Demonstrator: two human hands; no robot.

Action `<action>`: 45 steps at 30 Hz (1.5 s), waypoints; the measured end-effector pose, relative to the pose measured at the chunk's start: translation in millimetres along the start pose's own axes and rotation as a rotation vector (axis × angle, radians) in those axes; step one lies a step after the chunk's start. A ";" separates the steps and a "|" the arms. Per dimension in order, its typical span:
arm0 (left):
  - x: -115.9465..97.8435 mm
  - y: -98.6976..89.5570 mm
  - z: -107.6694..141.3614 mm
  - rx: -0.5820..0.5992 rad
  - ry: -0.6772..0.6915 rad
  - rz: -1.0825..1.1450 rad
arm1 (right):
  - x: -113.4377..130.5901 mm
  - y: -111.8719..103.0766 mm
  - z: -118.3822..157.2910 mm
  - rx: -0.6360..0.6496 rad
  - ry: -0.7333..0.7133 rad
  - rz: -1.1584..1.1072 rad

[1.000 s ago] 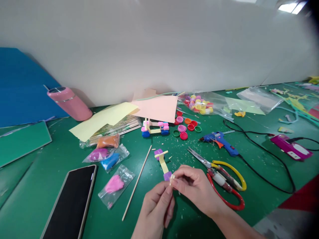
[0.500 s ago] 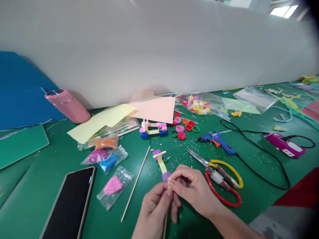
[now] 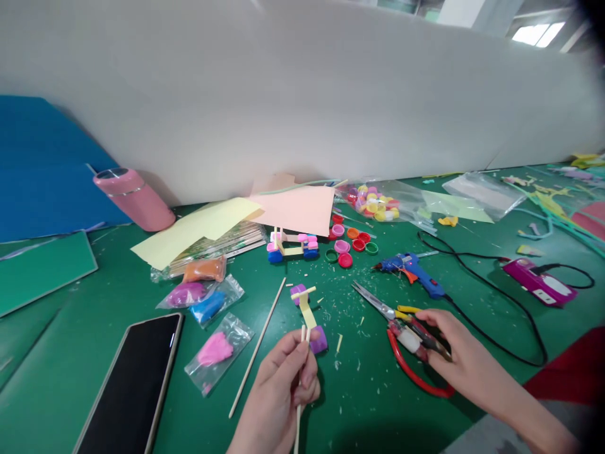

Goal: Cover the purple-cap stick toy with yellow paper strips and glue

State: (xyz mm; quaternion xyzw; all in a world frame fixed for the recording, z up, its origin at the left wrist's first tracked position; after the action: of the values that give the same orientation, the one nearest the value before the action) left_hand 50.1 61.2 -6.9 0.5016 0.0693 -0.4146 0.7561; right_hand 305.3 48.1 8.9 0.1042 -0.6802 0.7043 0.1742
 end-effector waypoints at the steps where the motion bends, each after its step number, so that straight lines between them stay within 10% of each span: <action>1: -1.6 0.6 0.4 -0.001 0.000 -0.003 | -3.6 3.8 2.6 0.022 -0.023 0.020; 12: -5.8 12.1 8.7 0.114 0.007 -0.088 | 2.1 9.3 3.2 0.089 0.017 0.062; 20: -15.9 12.9 14.7 0.104 0.057 -0.104 | 72.8 7.5 18.9 0.213 -0.200 -0.592; 23: -22.8 13.5 19.0 0.086 0.104 -0.162 | 97.2 20.3 22.5 0.363 -0.177 -0.626; 28: -36.6 17.2 29.4 0.106 0.215 -0.360 | 120.7 9.1 20.1 0.248 -0.217 -0.461; 45: -25.6 22.2 17.8 0.126 0.116 -0.465 | 119.1 23.1 18.3 0.402 -0.171 -0.373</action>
State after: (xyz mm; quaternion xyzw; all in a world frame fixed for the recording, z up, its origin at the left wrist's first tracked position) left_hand 43.4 64.4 30.6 0.5413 0.2003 -0.5513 0.6024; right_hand 185.5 41.9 34.3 0.3190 -0.5082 0.7695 0.2190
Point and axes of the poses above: each hand's wrist, its own z-axis away from the middle knuckle, its own y-axis out of the palm, x = y × z, the point moved 10 cm from there along -z, towards the middle knuckle, and after that the axes turned 11 degrees about z, right-handed, at the moved point
